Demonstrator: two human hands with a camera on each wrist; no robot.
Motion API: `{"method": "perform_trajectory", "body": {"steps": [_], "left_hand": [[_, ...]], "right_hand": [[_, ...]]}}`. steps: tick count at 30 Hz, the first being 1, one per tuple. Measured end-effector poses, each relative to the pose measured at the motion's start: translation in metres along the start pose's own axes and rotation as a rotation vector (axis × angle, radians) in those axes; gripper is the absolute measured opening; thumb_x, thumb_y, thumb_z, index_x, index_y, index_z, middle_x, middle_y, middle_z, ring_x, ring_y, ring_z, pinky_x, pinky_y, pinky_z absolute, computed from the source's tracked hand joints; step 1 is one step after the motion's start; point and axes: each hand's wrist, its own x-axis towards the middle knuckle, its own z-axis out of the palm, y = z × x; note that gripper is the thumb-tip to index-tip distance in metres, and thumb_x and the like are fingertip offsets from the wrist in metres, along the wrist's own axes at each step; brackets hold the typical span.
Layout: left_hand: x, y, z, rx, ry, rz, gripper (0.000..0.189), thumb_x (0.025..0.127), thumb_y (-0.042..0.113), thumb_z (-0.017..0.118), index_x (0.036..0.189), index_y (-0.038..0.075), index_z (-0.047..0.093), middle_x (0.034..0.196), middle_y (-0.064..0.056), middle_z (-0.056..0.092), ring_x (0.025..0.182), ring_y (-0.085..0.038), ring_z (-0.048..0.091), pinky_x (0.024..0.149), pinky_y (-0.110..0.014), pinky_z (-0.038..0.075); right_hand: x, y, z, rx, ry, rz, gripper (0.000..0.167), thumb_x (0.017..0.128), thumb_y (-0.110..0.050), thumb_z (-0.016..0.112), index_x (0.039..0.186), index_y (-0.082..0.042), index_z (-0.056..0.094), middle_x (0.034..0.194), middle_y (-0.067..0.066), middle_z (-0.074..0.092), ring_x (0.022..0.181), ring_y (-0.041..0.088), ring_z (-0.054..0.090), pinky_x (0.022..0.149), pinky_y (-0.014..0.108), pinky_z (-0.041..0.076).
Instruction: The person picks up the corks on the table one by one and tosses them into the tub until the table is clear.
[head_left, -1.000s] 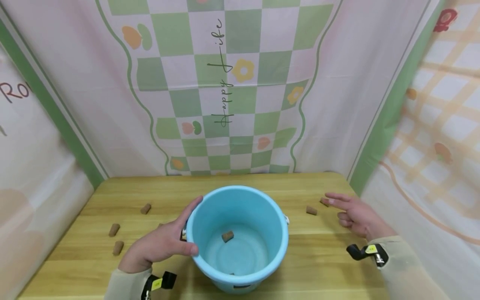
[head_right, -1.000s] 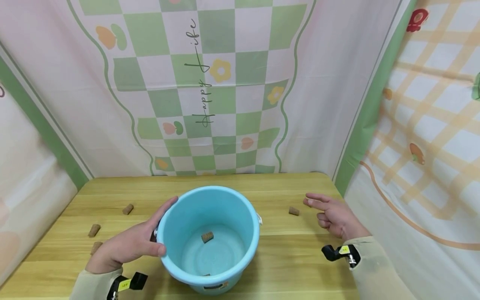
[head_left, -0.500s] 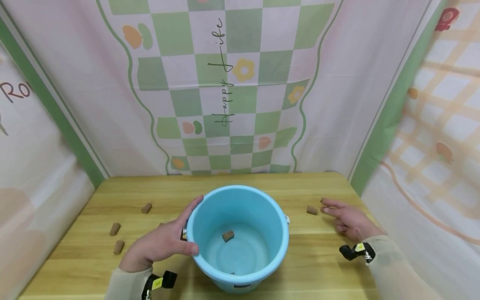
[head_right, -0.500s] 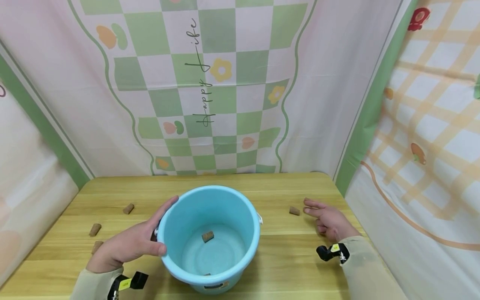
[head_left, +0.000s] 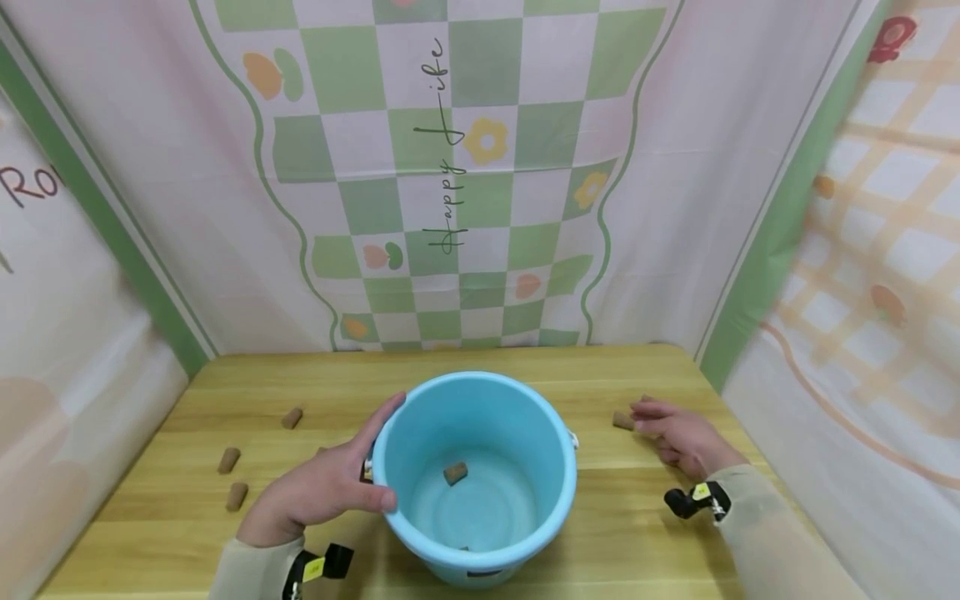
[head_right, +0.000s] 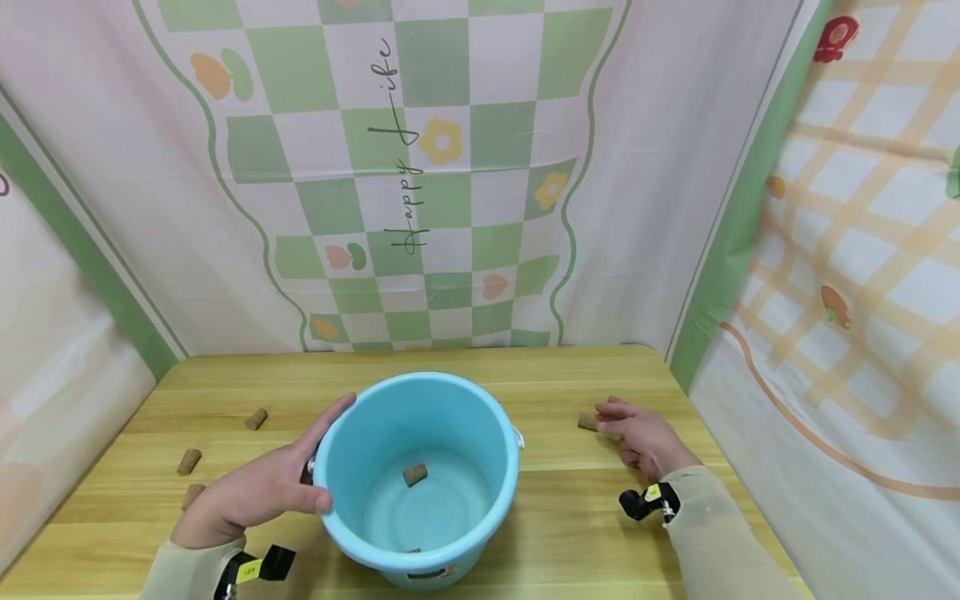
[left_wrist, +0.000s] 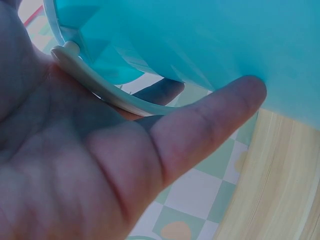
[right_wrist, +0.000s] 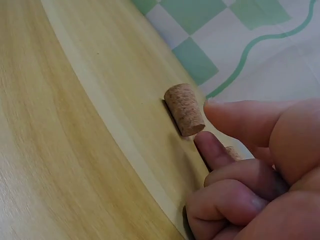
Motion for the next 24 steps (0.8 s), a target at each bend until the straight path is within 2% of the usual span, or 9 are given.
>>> {"method": "perform_trajectory", "body": {"steps": [4,7,19,24], "left_hand": [[0.0,0.0,0.0,-0.007,0.0,0.005,0.109,0.087,0.036,0.079,0.16,0.033,-0.002,0.152,-0.024,0.032,0.126,-0.043,0.046,0.093,-0.041,0.048],[0.0,0.0,0.0,-0.016,-0.003,0.008,0.109,0.087,0.036,0.079,0.16,0.033,-0.002,0.152,-0.024,0.032,0.125,-0.043,0.046,0.093,-0.041,0.048],[-0.001,0.0,0.001,-0.006,-0.007,0.043,0.108,0.088,0.035,0.078,0.16,0.032,-0.002,0.151,-0.025,0.033,0.124,-0.044,0.046,0.093,-0.042,0.048],[-0.001,-0.001,0.001,-0.004,-0.008,0.048,0.108,0.088,0.035,0.078,0.16,0.032,-0.002,0.151,-0.025,0.033,0.125,-0.044,0.046,0.093,-0.043,0.048]], "right_hand": [[0.002,-0.001,0.004,-0.052,0.012,-0.001,0.06,0.094,-0.004,0.066,0.148,0.004,0.041,0.166,0.005,0.001,0.052,0.002,0.037,0.047,0.019,0.035],[0.003,-0.001,0.007,-0.098,0.017,-0.006,0.059,0.093,-0.004,0.068,0.146,0.004,0.043,0.166,0.007,-0.003,0.052,0.003,0.038,0.048,0.02,0.036],[0.004,-0.004,0.015,-0.237,0.067,-0.009,0.054,0.089,-0.005,0.071,0.14,0.0,0.053,0.158,0.022,0.024,0.054,0.009,0.042,0.047,0.024,0.039],[0.006,-0.004,0.016,-0.281,0.093,-0.009,0.047,0.09,-0.004,0.069,0.136,-0.001,0.057,0.16,0.021,0.019,0.055,0.011,0.043,0.047,0.026,0.04]]}}
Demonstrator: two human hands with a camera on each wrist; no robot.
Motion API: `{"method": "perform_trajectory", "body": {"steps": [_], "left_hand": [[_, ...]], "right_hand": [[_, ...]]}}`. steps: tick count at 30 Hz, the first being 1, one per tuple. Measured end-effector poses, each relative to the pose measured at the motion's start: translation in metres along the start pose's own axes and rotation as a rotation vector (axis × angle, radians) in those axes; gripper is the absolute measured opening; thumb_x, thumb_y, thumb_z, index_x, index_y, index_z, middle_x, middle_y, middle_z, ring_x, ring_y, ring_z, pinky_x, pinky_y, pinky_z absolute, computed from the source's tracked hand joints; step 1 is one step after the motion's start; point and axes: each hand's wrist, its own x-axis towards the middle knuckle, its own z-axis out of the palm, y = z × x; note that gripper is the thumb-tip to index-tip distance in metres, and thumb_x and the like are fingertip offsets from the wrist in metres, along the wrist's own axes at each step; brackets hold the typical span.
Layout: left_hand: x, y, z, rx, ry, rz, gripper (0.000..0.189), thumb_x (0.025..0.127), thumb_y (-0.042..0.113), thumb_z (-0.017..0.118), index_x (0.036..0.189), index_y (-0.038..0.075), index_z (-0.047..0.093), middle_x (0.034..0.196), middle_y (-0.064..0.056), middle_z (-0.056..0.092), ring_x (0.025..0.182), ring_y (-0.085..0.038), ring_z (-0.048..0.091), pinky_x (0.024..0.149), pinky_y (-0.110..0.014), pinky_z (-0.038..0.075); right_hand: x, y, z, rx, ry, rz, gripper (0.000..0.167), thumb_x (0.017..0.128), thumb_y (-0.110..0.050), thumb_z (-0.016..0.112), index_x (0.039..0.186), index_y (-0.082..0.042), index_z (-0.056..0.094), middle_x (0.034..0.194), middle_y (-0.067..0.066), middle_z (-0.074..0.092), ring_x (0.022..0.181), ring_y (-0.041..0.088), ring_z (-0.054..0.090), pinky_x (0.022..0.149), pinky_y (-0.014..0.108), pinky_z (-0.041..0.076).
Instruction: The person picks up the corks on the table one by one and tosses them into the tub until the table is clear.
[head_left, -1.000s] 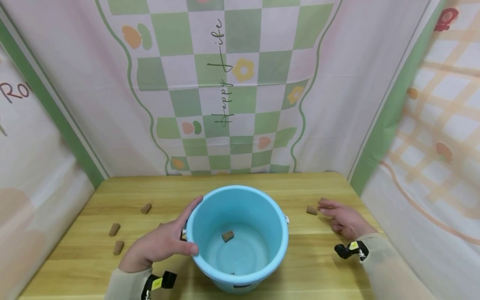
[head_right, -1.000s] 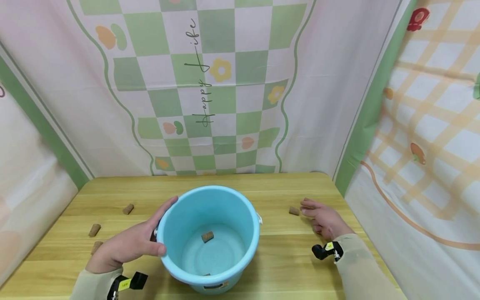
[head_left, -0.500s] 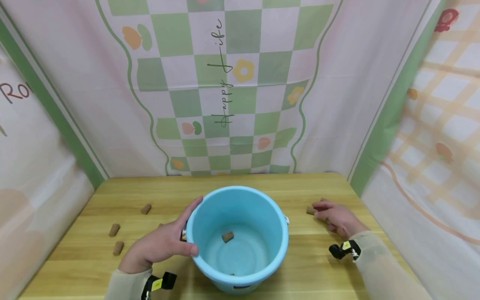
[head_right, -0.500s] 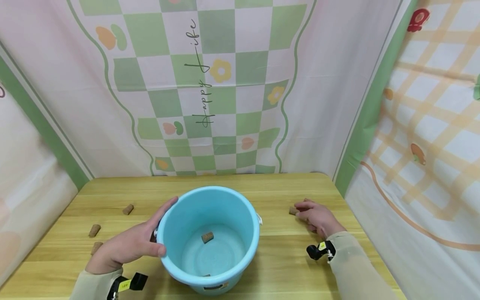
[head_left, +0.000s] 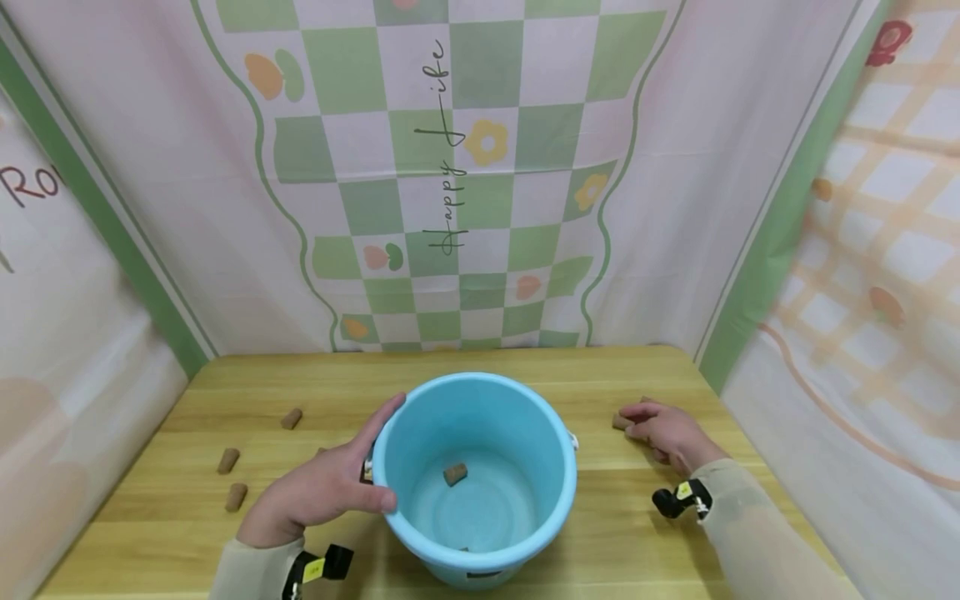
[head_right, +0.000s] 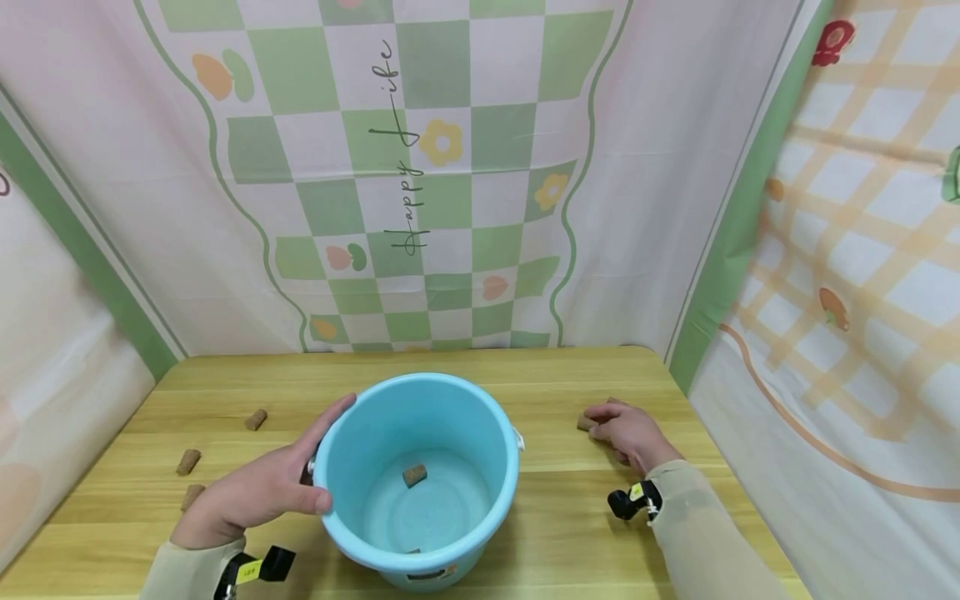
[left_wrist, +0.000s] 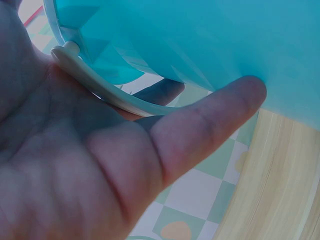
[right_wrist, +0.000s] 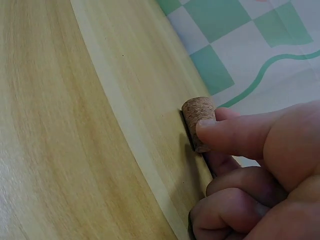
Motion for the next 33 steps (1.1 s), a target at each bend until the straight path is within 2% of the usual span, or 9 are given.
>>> {"method": "perform_trajectory", "body": {"steps": [4,11,19,25,33], "left_hand": [[0.0,-0.0001,-0.0001,0.002,0.003,-0.004,0.108,0.088,0.035,0.078,0.16,0.033,-0.002,0.151,-0.024,0.033,0.125,-0.044,0.046,0.093,-0.042,0.048],[0.0004,0.0005,-0.0001,-0.015,-0.003,0.004,0.108,0.088,0.036,0.078,0.16,0.031,-0.003,0.151,-0.026,0.032,0.125,-0.045,0.045,0.094,-0.042,0.047],[0.0003,0.0018,-0.0001,-0.015,-0.003,0.006,0.109,0.088,0.036,0.078,0.16,0.03,-0.003,0.152,-0.025,0.03,0.127,-0.044,0.043,0.095,-0.04,0.046],[0.0003,0.002,0.0001,-0.011,0.0,0.003,0.109,0.088,0.036,0.078,0.16,0.029,-0.003,0.153,-0.025,0.03,0.127,-0.044,0.043,0.095,-0.04,0.046],[0.0007,0.0011,-0.0005,-0.008,-0.002,0.004,0.109,0.088,0.034,0.078,0.16,0.028,-0.004,0.152,-0.026,0.03,0.126,-0.044,0.043,0.095,-0.04,0.046]], "right_hand": [[0.0034,0.0023,-0.0009,-0.019,0.01,-0.004,0.044,0.091,-0.004,0.067,0.134,-0.002,0.059,0.164,0.018,0.009,0.054,0.011,0.043,0.047,0.026,0.04],[0.0052,0.0046,-0.002,-0.007,0.007,-0.015,0.042,0.093,-0.005,0.065,0.135,-0.001,0.059,0.163,0.019,0.013,0.053,0.01,0.043,0.046,0.025,0.04],[0.0042,0.0045,-0.0034,0.055,-0.017,-0.024,0.044,0.095,-0.004,0.063,0.138,0.002,0.055,0.162,0.02,0.013,0.052,0.007,0.041,0.046,0.023,0.038],[0.003,0.0041,-0.0058,0.078,-0.036,-0.022,0.041,0.097,-0.005,0.062,0.137,0.001,0.056,0.164,0.019,0.001,0.05,0.006,0.039,0.046,0.022,0.038],[0.0068,0.0085,-0.0076,0.154,-0.059,-0.023,0.042,0.1,-0.004,0.057,0.141,0.003,0.05,0.165,0.014,0.003,0.051,0.003,0.037,0.047,0.02,0.036]]}}
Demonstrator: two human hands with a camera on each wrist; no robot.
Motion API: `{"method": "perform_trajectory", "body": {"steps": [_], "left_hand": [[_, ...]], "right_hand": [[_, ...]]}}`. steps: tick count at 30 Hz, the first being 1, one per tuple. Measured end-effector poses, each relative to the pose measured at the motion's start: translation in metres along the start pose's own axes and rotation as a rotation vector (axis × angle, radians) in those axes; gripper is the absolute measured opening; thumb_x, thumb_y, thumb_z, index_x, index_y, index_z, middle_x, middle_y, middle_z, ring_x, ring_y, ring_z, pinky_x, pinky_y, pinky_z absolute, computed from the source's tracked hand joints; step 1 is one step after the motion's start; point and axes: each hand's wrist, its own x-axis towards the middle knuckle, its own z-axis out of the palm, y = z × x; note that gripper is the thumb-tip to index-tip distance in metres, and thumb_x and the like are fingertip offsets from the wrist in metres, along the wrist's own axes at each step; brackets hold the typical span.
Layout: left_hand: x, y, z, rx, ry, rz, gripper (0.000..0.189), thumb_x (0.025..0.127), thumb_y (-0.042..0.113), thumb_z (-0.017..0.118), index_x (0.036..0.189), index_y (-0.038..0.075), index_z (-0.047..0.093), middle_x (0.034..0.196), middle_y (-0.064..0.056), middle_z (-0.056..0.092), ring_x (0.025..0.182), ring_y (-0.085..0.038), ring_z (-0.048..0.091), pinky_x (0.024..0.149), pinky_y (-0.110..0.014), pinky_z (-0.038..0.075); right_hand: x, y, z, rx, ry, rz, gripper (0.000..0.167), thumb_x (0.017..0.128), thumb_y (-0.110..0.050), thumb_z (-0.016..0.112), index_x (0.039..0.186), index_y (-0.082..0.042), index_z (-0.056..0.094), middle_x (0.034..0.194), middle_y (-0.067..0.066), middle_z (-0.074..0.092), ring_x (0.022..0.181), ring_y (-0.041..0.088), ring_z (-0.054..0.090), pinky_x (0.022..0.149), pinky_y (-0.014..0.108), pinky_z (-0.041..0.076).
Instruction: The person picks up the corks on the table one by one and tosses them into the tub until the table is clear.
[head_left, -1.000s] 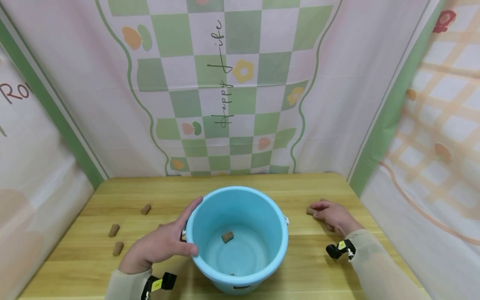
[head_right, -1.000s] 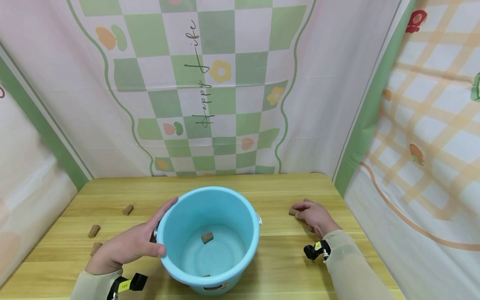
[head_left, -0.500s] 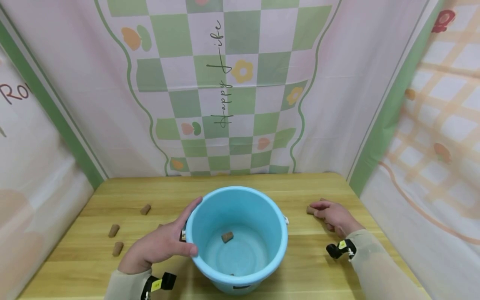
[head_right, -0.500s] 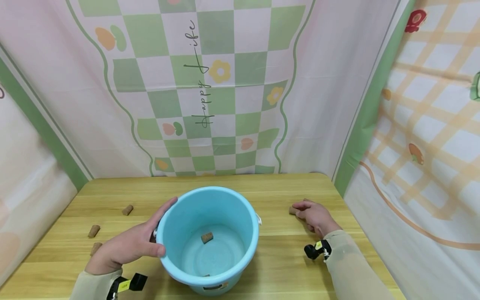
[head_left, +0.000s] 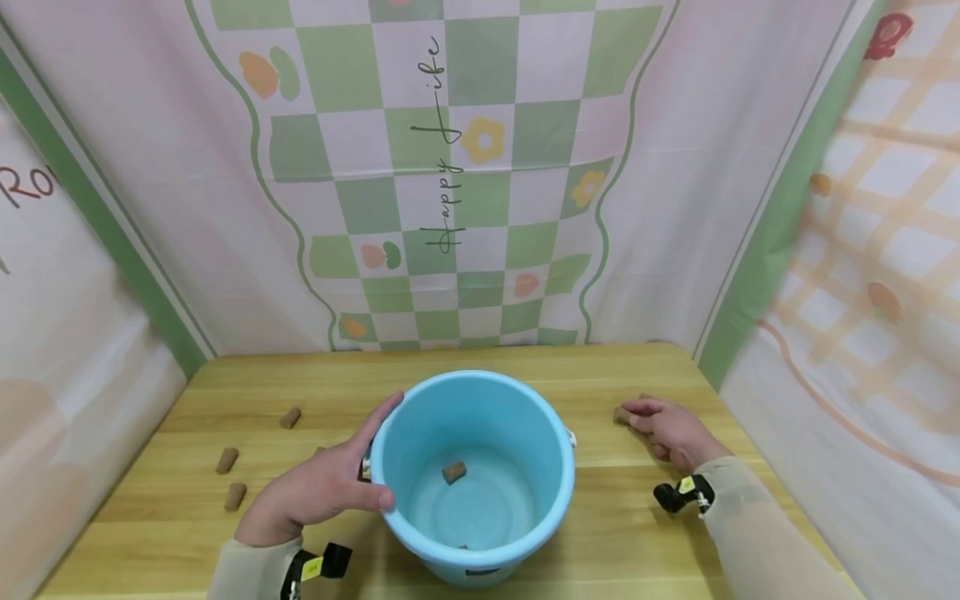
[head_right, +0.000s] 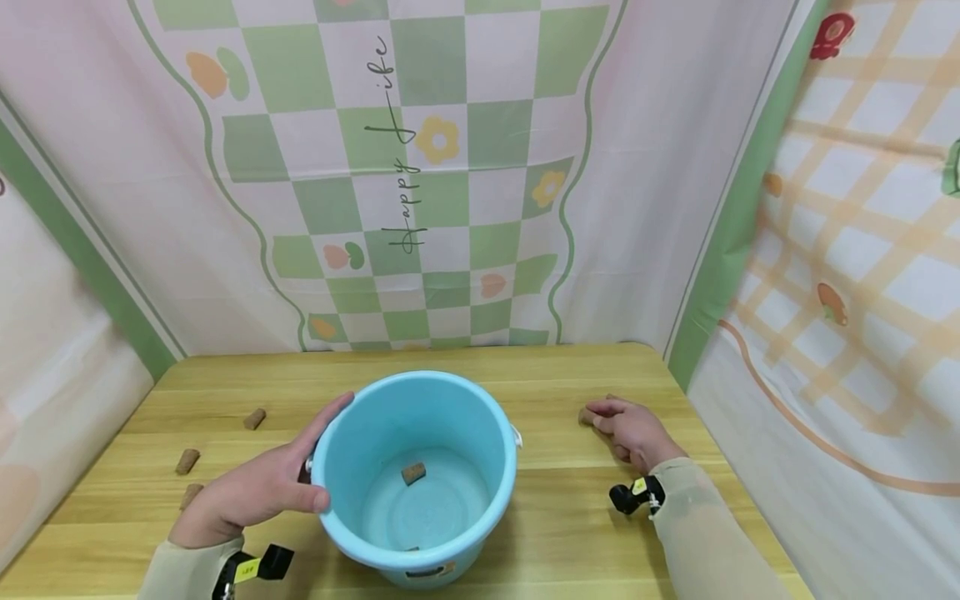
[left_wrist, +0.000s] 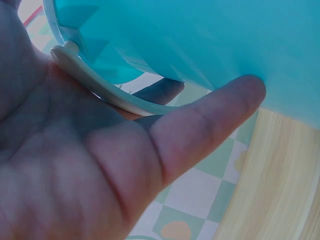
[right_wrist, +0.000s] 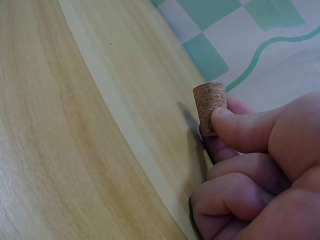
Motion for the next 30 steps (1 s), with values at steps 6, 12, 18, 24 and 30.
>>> {"method": "perform_trajectory", "body": {"steps": [6,12,18,24,30], "left_hand": [[-0.0002,-0.0013,-0.0002,0.006,0.004,-0.005,0.108,0.089,0.032,0.078,0.16,0.029,-0.003,0.152,-0.026,0.03,0.126,-0.044,0.044,0.095,-0.039,0.047],[-0.0002,-0.0014,0.0,0.002,0.003,-0.004,0.108,0.089,0.032,0.078,0.16,0.03,-0.003,0.151,-0.027,0.03,0.126,-0.045,0.044,0.094,-0.041,0.047],[-0.0001,-0.0009,0.0003,0.004,0.004,-0.013,0.109,0.088,0.033,0.078,0.16,0.03,-0.003,0.152,-0.026,0.029,0.126,-0.045,0.044,0.094,-0.042,0.047],[0.0,-0.0009,0.0002,0.012,0.005,-0.022,0.109,0.088,0.035,0.078,0.16,0.031,-0.004,0.152,-0.026,0.029,0.126,-0.043,0.045,0.094,-0.041,0.047],[-0.0002,-0.0006,0.0004,0.009,0.007,-0.021,0.109,0.088,0.035,0.078,0.16,0.03,-0.004,0.152,-0.025,0.031,0.126,-0.043,0.045,0.093,-0.04,0.048]], "right_hand": [[0.0,0.0002,0.0,0.03,-0.012,0.002,0.042,0.102,-0.004,0.055,0.143,0.003,0.048,0.165,0.014,0.006,0.051,0.002,0.036,0.047,0.02,0.034],[0.0004,0.0009,-0.0011,0.044,-0.017,0.005,0.041,0.103,-0.005,0.053,0.143,0.003,0.048,0.164,0.014,0.009,0.051,0.002,0.035,0.046,0.02,0.033],[-0.0008,0.001,-0.0014,0.055,-0.013,0.008,0.042,0.103,-0.005,0.053,0.144,0.003,0.047,0.165,0.013,0.005,0.051,0.003,0.036,0.047,0.02,0.034],[-0.0023,0.0002,-0.0013,0.06,-0.019,0.009,0.043,0.103,-0.006,0.052,0.144,0.003,0.046,0.166,0.011,-0.001,0.051,0.003,0.036,0.047,0.02,0.033],[-0.0035,-0.0012,-0.0011,0.082,-0.021,0.022,0.043,0.103,-0.007,0.053,0.144,0.002,0.046,0.164,0.014,0.01,0.05,0.002,0.035,0.046,0.019,0.032]]}}
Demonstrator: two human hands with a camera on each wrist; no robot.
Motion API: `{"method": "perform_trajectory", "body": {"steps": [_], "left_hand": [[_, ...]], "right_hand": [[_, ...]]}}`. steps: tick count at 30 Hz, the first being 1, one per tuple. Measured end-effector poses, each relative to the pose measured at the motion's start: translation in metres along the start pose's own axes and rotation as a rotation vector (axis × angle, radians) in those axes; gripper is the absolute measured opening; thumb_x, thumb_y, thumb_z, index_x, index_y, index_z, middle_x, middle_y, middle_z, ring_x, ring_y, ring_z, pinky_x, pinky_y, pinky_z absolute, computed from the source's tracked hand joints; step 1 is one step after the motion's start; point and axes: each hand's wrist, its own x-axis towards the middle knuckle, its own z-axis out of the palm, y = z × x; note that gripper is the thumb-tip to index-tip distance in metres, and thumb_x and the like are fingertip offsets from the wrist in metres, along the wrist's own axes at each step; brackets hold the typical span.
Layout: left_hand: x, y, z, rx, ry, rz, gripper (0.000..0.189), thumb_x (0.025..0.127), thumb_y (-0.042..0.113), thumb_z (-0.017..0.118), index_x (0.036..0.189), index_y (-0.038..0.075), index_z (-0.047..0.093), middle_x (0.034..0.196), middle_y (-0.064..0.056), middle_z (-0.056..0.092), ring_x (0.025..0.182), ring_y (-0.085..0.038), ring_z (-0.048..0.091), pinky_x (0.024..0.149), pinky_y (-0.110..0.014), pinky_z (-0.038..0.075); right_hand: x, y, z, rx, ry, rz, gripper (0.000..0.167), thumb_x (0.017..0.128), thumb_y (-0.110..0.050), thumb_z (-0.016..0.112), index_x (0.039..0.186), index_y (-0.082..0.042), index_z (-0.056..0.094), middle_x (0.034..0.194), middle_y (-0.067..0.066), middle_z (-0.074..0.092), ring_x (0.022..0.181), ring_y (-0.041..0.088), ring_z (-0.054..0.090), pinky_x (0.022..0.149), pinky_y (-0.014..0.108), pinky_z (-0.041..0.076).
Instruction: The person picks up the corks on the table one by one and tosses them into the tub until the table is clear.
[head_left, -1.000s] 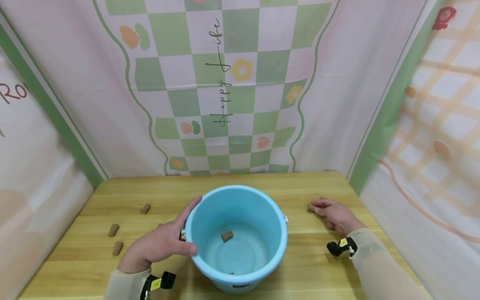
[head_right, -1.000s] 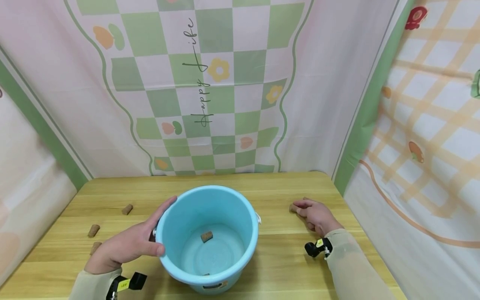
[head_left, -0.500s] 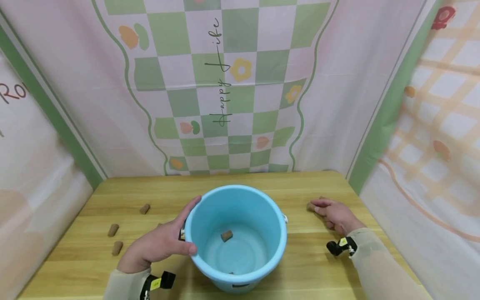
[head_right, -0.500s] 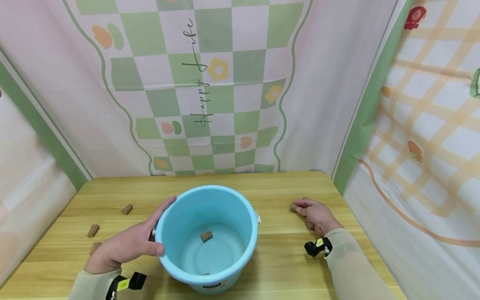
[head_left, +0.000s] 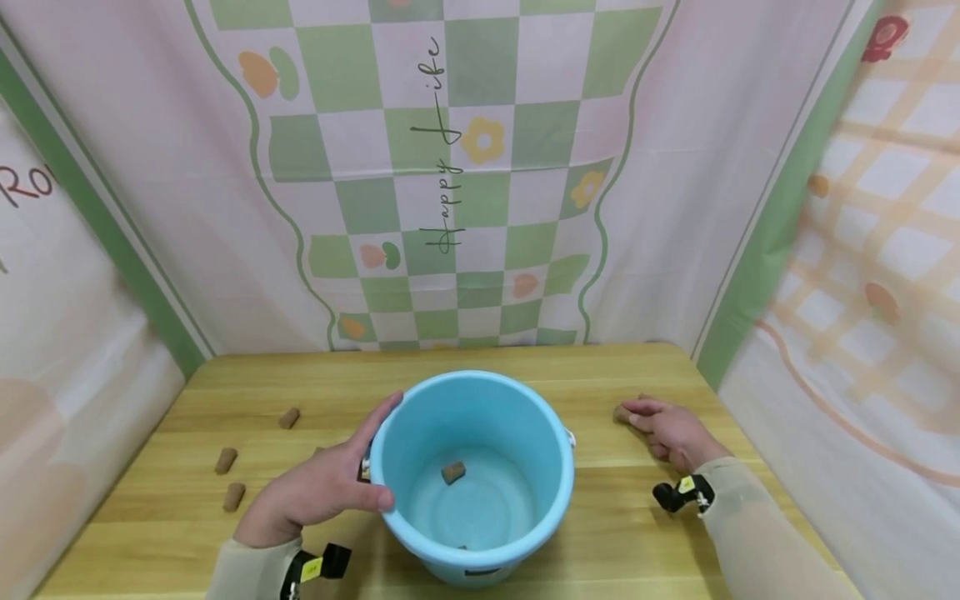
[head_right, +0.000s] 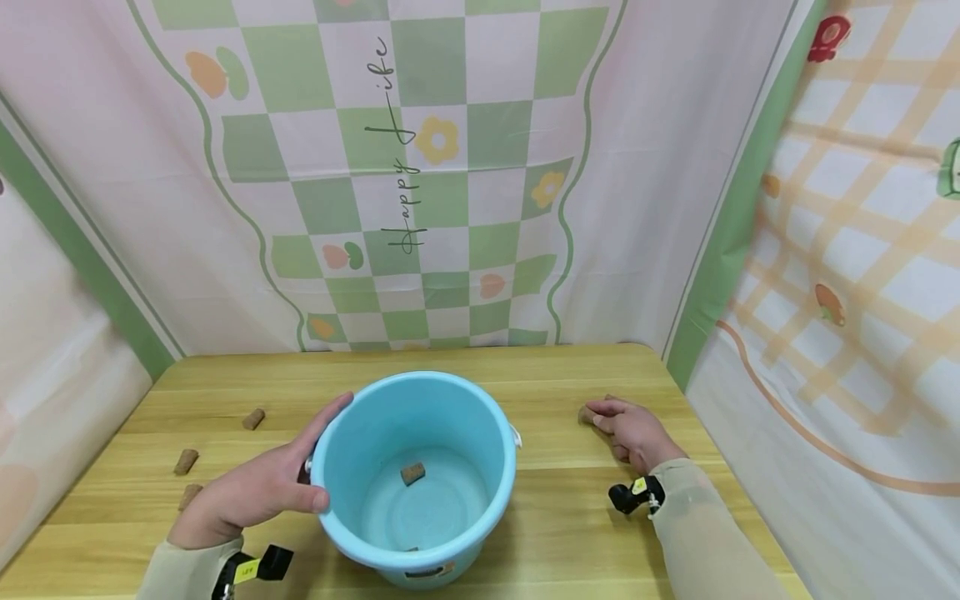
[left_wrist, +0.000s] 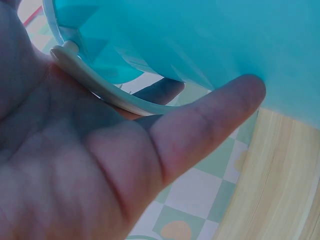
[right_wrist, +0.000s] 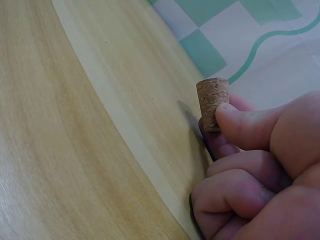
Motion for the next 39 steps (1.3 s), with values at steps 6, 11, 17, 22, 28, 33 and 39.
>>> {"method": "perform_trajectory", "body": {"steps": [6,11,17,22,28,33,39], "left_hand": [[-0.001,0.0,0.0,-0.015,-0.001,0.011,0.109,0.088,0.036,0.078,0.16,0.029,-0.004,0.152,-0.024,0.03,0.127,-0.042,0.043,0.094,-0.04,0.047],[0.001,-0.001,0.0,-0.011,-0.003,0.015,0.109,0.088,0.036,0.078,0.16,0.03,-0.004,0.153,-0.023,0.029,0.126,-0.043,0.043,0.093,-0.04,0.047],[0.001,-0.002,0.001,-0.015,0.001,0.006,0.109,0.088,0.035,0.078,0.16,0.031,-0.003,0.153,-0.023,0.029,0.127,-0.043,0.044,0.093,-0.04,0.047],[0.001,-0.002,0.0,-0.014,-0.001,0.004,0.109,0.088,0.036,0.078,0.16,0.031,-0.004,0.153,-0.023,0.03,0.126,-0.043,0.044,0.093,-0.041,0.047],[0.0,-0.002,-0.001,-0.001,0.001,0.004,0.109,0.088,0.036,0.078,0.16,0.031,-0.004,0.153,-0.023,0.03,0.127,-0.041,0.044,0.094,-0.041,0.047],[0.0,-0.002,-0.002,0.007,0.004,0.02,0.108,0.088,0.034,0.078,0.16,0.031,-0.003,0.152,-0.022,0.032,0.127,-0.041,0.044,0.095,-0.04,0.046],[0.0,-0.002,-0.002,0.002,0.007,0.022,0.109,0.088,0.034,0.078,0.16,0.03,-0.003,0.152,-0.023,0.033,0.127,-0.041,0.044,0.096,-0.04,0.045]], "right_hand": [[-0.001,-0.004,0.001,0.09,-0.004,0.031,0.047,0.104,-0.006,0.051,0.148,0.004,0.04,0.166,0.004,-0.006,0.05,0.0,0.035,0.046,0.018,0.031],[0.0,-0.006,0.001,0.166,0.012,0.054,0.049,0.104,-0.006,0.05,0.15,0.004,0.036,0.163,0.007,0.017,0.05,-0.001,0.035,0.045,0.017,0.03],[0.001,-0.006,-0.004,0.275,-0.002,0.072,0.041,0.104,-0.005,0.051,0.145,0.0,0.046,0.112,0.0,0.069,0.048,0.0,0.035,0.044,0.018,0.031],[-0.006,-0.016,-0.007,0.46,-0.113,0.013,0.023,0.107,-0.009,0.046,0.125,-0.013,0.06,0.115,0.0,0.069,0.05,0.0,0.037,0.044,0.017,0.031],[-0.019,-0.046,0.005,0.508,-0.231,-0.106,0.021,0.107,-0.009,0.045,0.125,-0.013,0.056,0.123,0.004,0.06,0.051,-0.001,0.036,0.046,0.016,0.03],[-0.037,-0.074,0.022,0.432,-0.294,-0.179,0.027,0.107,-0.014,0.048,0.133,-0.01,0.051,0.129,0.006,0.053,0.051,-0.001,0.035,0.046,0.016,0.031],[-0.061,-0.103,0.046,0.375,-0.359,-0.24,0.035,0.107,-0.015,0.049,0.14,-0.006,0.044,0.13,0.008,0.053,0.05,0.001,0.034,0.047,0.016,0.032]]}}
